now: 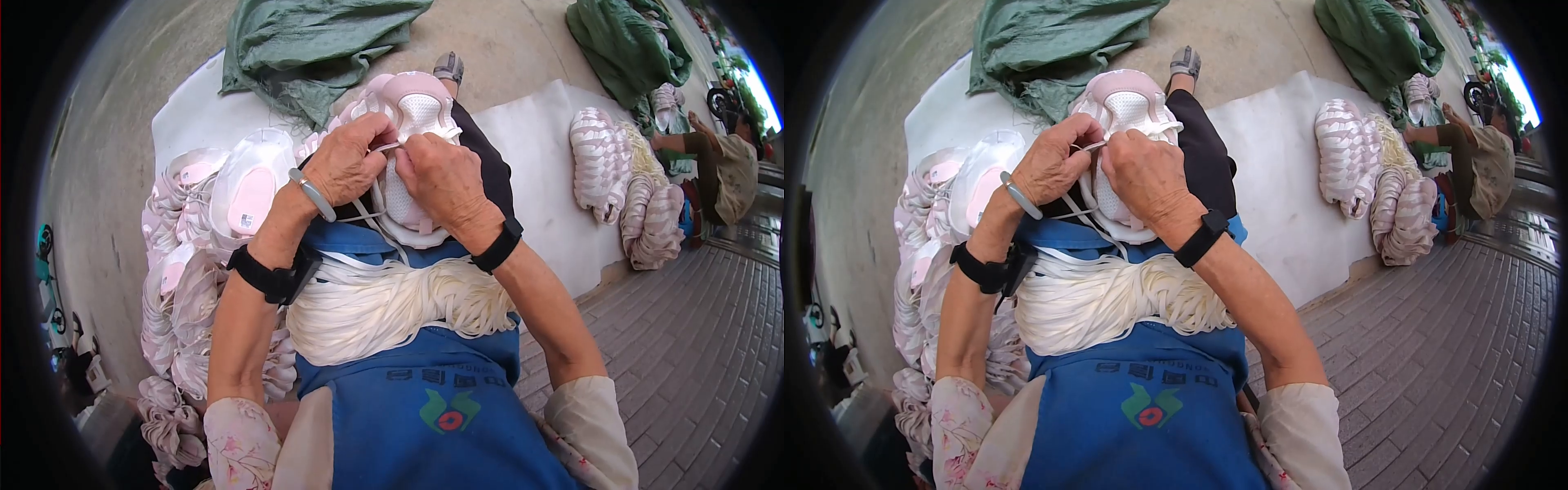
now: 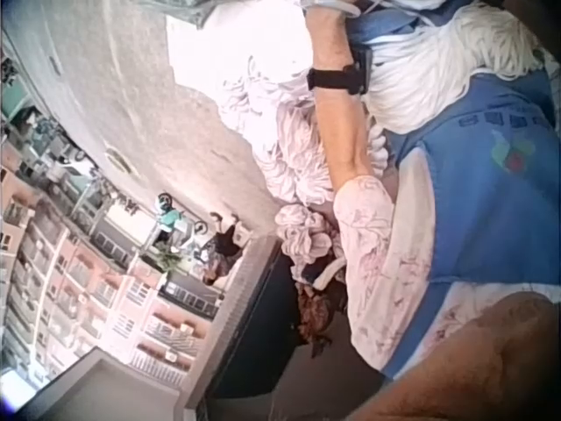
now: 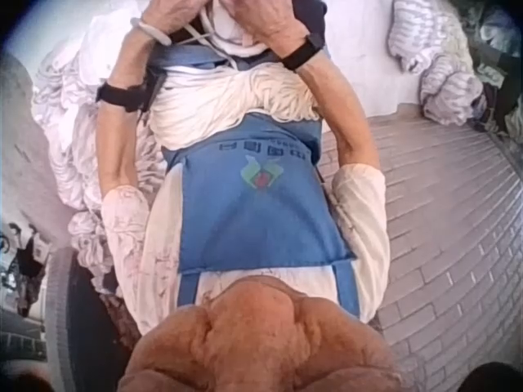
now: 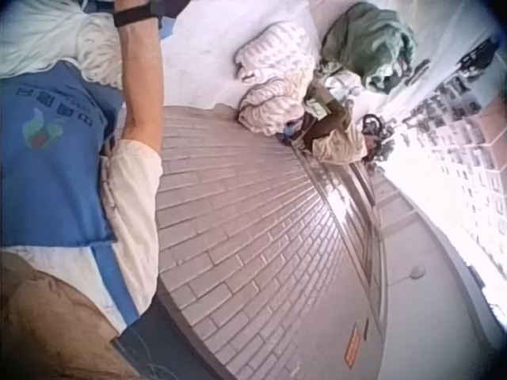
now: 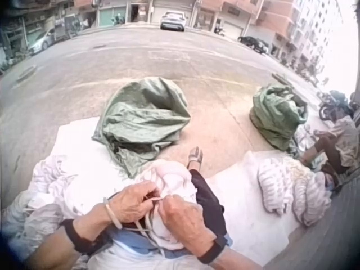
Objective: Insert and thread laces through the eyelets of pink and white sneakers.
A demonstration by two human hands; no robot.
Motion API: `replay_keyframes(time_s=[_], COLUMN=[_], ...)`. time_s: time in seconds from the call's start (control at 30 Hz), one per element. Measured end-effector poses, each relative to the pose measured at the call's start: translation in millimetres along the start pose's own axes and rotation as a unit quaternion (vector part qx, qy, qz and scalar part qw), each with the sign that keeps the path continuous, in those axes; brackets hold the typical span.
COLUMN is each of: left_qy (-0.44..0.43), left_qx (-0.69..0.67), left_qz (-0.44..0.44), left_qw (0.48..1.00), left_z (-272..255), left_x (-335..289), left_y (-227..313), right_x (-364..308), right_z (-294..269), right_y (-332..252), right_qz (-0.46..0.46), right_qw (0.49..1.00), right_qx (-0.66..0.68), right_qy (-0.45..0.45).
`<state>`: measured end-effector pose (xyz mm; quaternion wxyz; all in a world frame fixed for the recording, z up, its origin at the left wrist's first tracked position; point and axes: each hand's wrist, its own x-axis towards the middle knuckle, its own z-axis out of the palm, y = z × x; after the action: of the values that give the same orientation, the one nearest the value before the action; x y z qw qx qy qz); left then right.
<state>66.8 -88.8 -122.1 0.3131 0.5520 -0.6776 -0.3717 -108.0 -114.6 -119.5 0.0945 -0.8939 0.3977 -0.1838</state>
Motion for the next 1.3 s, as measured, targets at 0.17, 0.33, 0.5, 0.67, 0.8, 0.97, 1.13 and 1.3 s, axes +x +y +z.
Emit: replay_keyframes(time_s=[0.17,0.33,0.5,0.67,0.8,0.97,1.13,1.3], left_qy=[0.053,0.133,0.132,0.055,0.051,0.129,0.150,0.052], left_qx=[0.020,0.119,0.169,0.076,0.071,0.090,0.052,-0.037], left_qz=[-0.040,0.017,0.003,0.000,0.015,0.001,-0.052,-0.127], left_qw=[0.998,0.984,0.977,0.996,0.996,0.988,0.986,0.990], left_z=[8.1,24.0,29.2,8.3,13.4,15.5,-4.6,13.4], left_x=[-1.3,-7.1,-4.9,0.5,0.8,-5.4,25.5,60.7], left_y=[0.8,8.3,13.0,8.0,8.5,7.1,-0.7,-14.7], right_x=[-1.0,-1.3,0.0,-2.5,2.3,-12.6,-33.0,1.6], right_z=[-7.3,1.3,-3.8,4.3,1.2,-81.5,-115.8,-94.3], right_y=[-0.7,0.9,-2.7,-0.6,6.2,-3.1,4.9,11.0], right_qz=[0.065,0.050,0.085,0.031,-0.024,-0.029,0.023,-0.009], right_qw=[0.998,0.998,0.995,0.999,0.999,0.914,0.919,0.904], right_qx=[0.008,0.025,0.010,-0.012,0.011,0.369,0.371,0.417], right_qy=[-0.017,-0.006,-0.040,-0.024,-0.033,-0.169,-0.130,0.092])
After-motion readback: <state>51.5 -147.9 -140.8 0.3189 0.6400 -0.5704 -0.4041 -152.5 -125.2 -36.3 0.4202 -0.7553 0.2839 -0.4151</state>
